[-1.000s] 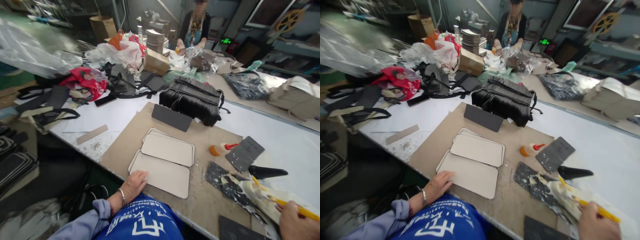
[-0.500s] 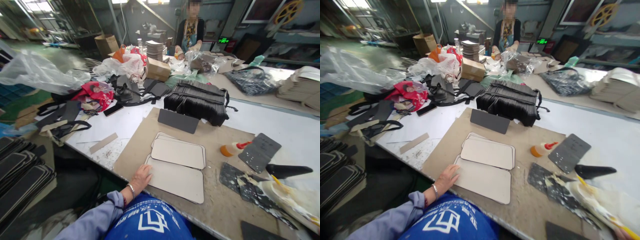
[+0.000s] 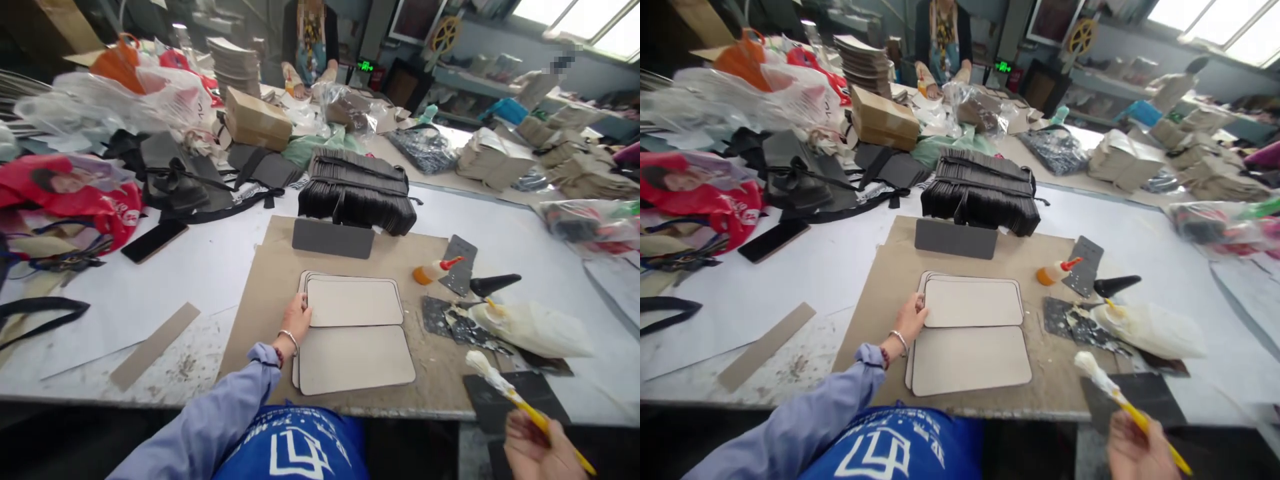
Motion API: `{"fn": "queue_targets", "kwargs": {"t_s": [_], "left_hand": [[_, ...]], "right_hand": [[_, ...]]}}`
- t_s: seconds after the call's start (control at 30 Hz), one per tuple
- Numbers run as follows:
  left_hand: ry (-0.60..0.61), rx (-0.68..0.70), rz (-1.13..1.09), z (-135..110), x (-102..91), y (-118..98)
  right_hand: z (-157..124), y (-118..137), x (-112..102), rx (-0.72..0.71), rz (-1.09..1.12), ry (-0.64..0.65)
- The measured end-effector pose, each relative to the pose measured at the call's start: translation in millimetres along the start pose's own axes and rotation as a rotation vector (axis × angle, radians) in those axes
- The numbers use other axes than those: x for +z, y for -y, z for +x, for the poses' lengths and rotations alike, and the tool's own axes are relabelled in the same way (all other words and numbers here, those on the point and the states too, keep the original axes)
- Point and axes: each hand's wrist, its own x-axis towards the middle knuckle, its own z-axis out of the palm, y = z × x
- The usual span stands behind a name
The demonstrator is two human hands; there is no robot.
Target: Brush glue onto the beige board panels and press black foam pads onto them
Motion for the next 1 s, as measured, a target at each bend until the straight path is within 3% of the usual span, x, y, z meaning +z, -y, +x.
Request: {"fn": "queue_targets", "kwargs": {"t_s": [0.07,0.2,0.3,0.37,0.47,0.6,0.7,1.0], "left_hand": [[0.038,0.043,-0.122,2.2,-4.5,1.4],[0.207,-0.046,-0.259,10.2,-11.1,12.1],[0.270,-0.085,-0.298,16.3,-12.2,20.6],[0.294,-0.105,-0.321,18.8,-12.2,23.2],[0.301,-0.123,-0.344,20.4,-11.9,23.3],[0.291,-0.119,-0.364,21.0,-10.5,23.7],[0.273,-0.113,-0.371,21.5,-8.7,26.7],[0.237,-0.125,-0.407,18.1,-7.6,28.2]], "right_hand": [[-32.7,-12.8,34.0,0.077,0.082,0.007],[-96.6,-45.2,126.6,0.237,0.062,0.258],[-127.0,-73.2,188.3,0.254,0.035,0.435],[-136.8,-90.8,217.1,0.258,0.008,0.504],[-141.3,-111.5,243.0,0.283,-0.036,0.551],[-136.9,-125.1,255.7,0.299,-0.076,0.580],[-119.7,-126.4,251.8,0.240,-0.123,0.538],[-3.0,-89.4,197.0,-0.053,-0.186,0.170]]}}
